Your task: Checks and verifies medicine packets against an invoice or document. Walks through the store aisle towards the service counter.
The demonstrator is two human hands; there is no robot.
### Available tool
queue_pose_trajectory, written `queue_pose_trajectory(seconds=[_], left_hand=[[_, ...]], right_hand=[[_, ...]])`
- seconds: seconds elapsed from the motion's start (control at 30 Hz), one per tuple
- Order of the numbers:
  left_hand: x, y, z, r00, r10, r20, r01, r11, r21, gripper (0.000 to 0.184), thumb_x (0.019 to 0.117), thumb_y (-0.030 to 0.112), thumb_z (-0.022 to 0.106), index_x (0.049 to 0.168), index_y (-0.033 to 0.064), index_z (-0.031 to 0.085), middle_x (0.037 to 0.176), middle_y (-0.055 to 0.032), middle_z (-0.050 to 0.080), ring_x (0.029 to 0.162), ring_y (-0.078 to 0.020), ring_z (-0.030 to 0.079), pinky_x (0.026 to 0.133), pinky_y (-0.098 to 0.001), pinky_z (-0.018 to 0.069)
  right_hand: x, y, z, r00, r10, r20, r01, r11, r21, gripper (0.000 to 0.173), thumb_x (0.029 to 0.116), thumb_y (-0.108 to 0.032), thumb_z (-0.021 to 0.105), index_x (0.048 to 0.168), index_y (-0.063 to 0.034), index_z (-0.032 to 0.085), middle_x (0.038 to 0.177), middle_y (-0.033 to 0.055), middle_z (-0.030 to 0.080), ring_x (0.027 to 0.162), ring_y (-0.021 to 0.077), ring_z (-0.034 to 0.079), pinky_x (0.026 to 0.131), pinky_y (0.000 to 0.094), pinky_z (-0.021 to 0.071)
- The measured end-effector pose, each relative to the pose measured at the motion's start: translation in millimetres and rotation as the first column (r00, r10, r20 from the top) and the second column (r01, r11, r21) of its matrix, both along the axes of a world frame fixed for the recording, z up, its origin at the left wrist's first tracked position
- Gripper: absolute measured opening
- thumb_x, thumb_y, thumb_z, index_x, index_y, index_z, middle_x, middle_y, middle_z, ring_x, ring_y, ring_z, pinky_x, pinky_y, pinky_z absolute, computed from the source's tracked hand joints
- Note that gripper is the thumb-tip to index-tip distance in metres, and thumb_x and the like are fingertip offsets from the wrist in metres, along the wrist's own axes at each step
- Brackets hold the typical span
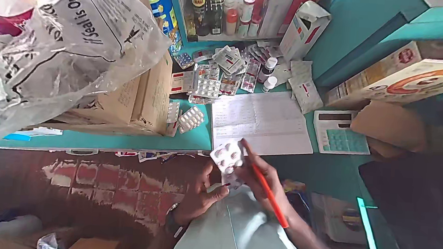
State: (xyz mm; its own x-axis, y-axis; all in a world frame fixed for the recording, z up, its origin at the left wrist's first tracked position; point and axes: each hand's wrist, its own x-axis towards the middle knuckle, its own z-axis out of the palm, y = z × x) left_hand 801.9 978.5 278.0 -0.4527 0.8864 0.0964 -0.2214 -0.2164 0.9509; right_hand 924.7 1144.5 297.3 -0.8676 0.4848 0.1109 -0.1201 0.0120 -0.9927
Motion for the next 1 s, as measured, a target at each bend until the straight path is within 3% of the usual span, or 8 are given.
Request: queue_pose_trajectory(seconds=[0.07, 0.1, 0.17, 0.3, 0.47, 0.7, 0.77, 1.0], left_hand=[[7, -1, 3, 0.983, 0.165, -0.080, -0.171, 0.982, -0.082, 0.038, 0.0964, 0.023, 0.070, 0.131, 0.0099, 0.059, 0.122, 0.0076, 0.069, 0.113, -0.0027, 0.064, 0.100, -0.0274, 0.0547], [7, -2, 1, 0.966, 0.242, -0.096, -0.251, 0.963, -0.100, 0.028, 0.0981, 0.021, 0.067, 0.125, 0.0111, 0.065, 0.117, 0.0085, 0.071, 0.110, -0.0021, 0.065, 0.099, -0.0271, 0.0549], [9, -3, -7, 0.930, 0.366, -0.030, -0.367, 0.923, -0.116, 0.018, 0.0980, 0.016, 0.066, 0.115, 0.0166, 0.071, 0.110, 0.0092, 0.074, 0.103, -0.0027, 0.068, 0.095, -0.0270, 0.0565], [10, -7, -8, 0.842, 0.528, 0.108, -0.517, 0.848, -0.115, 0.018, 0.0942, 0.012, 0.069, 0.111, 0.0172, 0.073, 0.103, 0.0049, 0.076, 0.096, -0.0070, 0.071, 0.089, -0.0279, 0.0596], [11, -9, -10, 0.775, 0.598, 0.203, -0.586, 0.801, -0.122, 0.016, 0.0924, 0.014, 0.072, 0.109, 0.0124, 0.073, 0.100, -0.0014, 0.076, 0.092, -0.0106, 0.073, 0.086, -0.0308, 0.0617], [22, -2, -1, 0.863, 0.477, 0.167, -0.446, 0.874, -0.193, 0.019, 0.0959, 0.007, 0.066, 0.114, 0.0103, 0.069, 0.104, 0.0026, 0.076, 0.095, -0.0080, 0.072, 0.088, -0.0290, 0.0607], [22, -3, -2, 0.892, 0.385, 0.238, -0.352, 0.920, -0.169, 0.023, 0.0998, 0.007, 0.059, 0.123, 0.0051, 0.063, 0.111, -0.0008, 0.074, 0.103, -0.0115, 0.071, 0.095, -0.0340, 0.0590], [15, -5, -4, 0.812, 0.298, 0.502, -0.259, 0.954, -0.148, 0.038, 0.0976, -0.010, 0.046, 0.135, -0.0028, 0.047, 0.120, -0.0154, 0.069, 0.105, -0.0266, 0.072, 0.093, -0.0477, 0.0601]], right_hand=[[-3, -8, 4, 0.990, 0.127, 0.057, -0.131, 0.989, 0.061, 0.053, 0.1009, -0.008, 0.058, 0.151, 0.0038, 0.045, 0.128, 0.0076, 0.068, 0.100, 0.0019, 0.067, 0.090, 0.0213, 0.0566], [-4, -9, 4, 0.980, 0.188, 0.060, -0.193, 0.978, 0.085, 0.051, 0.1021, -0.009, 0.057, 0.150, 0.0034, 0.046, 0.143, 0.0107, 0.061, 0.121, 0.0050, 0.063, 0.105, 0.0236, 0.0513], [-6, -10, 3, 0.963, 0.262, 0.058, -0.268, 0.953, 0.143, 0.052, 0.1032, -0.011, 0.058, 0.152, 0.0030, 0.045, 0.152, 0.0143, 0.053, 0.136, 0.0106, 0.055, 0.117, 0.0274, 0.0424], [-7, -8, 3, 0.964, 0.259, 0.066, -0.267, 0.924, 0.273, 0.043, 0.1012, -0.015, 0.064, 0.142, -0.0013, 0.059, 0.137, 0.0122, 0.066, 0.123, 0.0111, 0.064, 0.108, 0.0262, 0.0494], [1, -8, -1, 0.963, 0.247, 0.109, -0.264, 0.945, 0.194, 0.035, 0.0993, -0.014, 0.067, 0.132, -0.0015, 0.066, 0.118, 0.0092, 0.074, 0.104, 0.0068, 0.070, 0.095, 0.0239, 0.0562], [2, -15, -9, 0.982, 0.135, 0.131, -0.136, 0.991, 0.001, 0.042, 0.0881, -0.013, 0.080, 0.126, 0.0001, 0.067, 0.107, 0.0019, 0.075, 0.092, 0.0026, 0.070, 0.085, 0.0216, 0.0591], [4, -15, -11, 0.987, 0.073, 0.146, -0.067, 0.997, -0.046, 0.038, 0.0880, -0.010, 0.079, 0.123, 0.0002, 0.067, 0.101, 0.0011, 0.075, 0.085, 0.0059, 0.072, 0.079, 0.0242, 0.0620], [2, -2, -28, 0.971, -0.237, 0.044, 0.237, 0.913, -0.333, 0.033, 0.0912, 0.000, 0.065, 0.123, 0.0033, 0.061, 0.096, 0.0066, 0.073, 0.081, 0.0160, 0.071, 0.072, 0.0336, 0.0629]])
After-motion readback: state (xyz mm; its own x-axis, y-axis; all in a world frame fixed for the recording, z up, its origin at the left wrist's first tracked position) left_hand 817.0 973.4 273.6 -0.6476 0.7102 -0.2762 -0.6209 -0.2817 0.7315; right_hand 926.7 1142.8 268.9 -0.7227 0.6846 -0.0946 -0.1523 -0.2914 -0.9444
